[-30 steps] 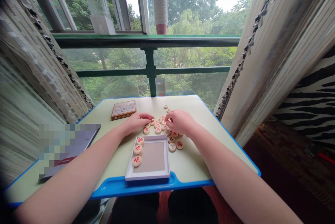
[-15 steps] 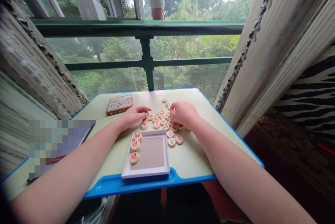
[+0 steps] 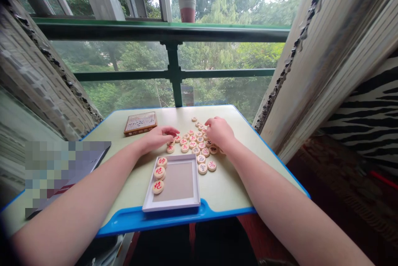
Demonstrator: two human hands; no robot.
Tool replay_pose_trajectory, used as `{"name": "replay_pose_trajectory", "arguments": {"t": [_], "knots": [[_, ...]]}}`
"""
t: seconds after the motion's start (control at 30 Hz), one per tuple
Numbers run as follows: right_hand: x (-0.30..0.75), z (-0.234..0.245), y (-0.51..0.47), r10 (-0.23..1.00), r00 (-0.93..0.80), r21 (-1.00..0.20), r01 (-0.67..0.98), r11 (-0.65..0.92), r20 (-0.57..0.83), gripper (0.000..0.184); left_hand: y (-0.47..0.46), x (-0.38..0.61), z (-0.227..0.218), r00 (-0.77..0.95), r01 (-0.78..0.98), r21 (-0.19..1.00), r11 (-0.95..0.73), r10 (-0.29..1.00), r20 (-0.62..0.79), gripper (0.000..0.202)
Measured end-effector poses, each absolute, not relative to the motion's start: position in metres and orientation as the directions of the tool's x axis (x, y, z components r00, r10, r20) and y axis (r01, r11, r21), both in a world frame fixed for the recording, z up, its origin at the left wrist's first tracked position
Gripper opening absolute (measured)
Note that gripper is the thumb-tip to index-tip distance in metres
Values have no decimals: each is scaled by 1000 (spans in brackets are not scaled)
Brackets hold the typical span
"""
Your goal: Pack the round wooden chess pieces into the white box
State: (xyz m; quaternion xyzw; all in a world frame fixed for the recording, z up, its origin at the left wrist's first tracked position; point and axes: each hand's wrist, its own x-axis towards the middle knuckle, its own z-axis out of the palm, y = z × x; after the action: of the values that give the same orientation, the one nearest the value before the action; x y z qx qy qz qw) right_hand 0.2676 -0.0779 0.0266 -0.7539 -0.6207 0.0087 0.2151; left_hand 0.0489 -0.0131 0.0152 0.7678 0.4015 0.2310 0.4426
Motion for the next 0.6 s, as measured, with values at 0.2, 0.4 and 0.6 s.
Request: {"name": "replay_pose_trajectory", "arguments": {"t": [0.2, 0.4, 0.6], "knots": [[277, 27, -77, 929, 344, -356, 892, -278, 137, 34, -13, 47, 17, 592, 384, 890, -247, 806, -32, 44], [270, 29, -78, 961, 253, -361, 911, -199, 109, 31, -9, 43, 15, 634, 400, 869, -291, 772, -33, 45], [265, 33, -81, 970, 207, -345, 926, -153, 128, 29, -8, 41, 14, 652, 392, 866, -312, 758, -21, 43]]}}
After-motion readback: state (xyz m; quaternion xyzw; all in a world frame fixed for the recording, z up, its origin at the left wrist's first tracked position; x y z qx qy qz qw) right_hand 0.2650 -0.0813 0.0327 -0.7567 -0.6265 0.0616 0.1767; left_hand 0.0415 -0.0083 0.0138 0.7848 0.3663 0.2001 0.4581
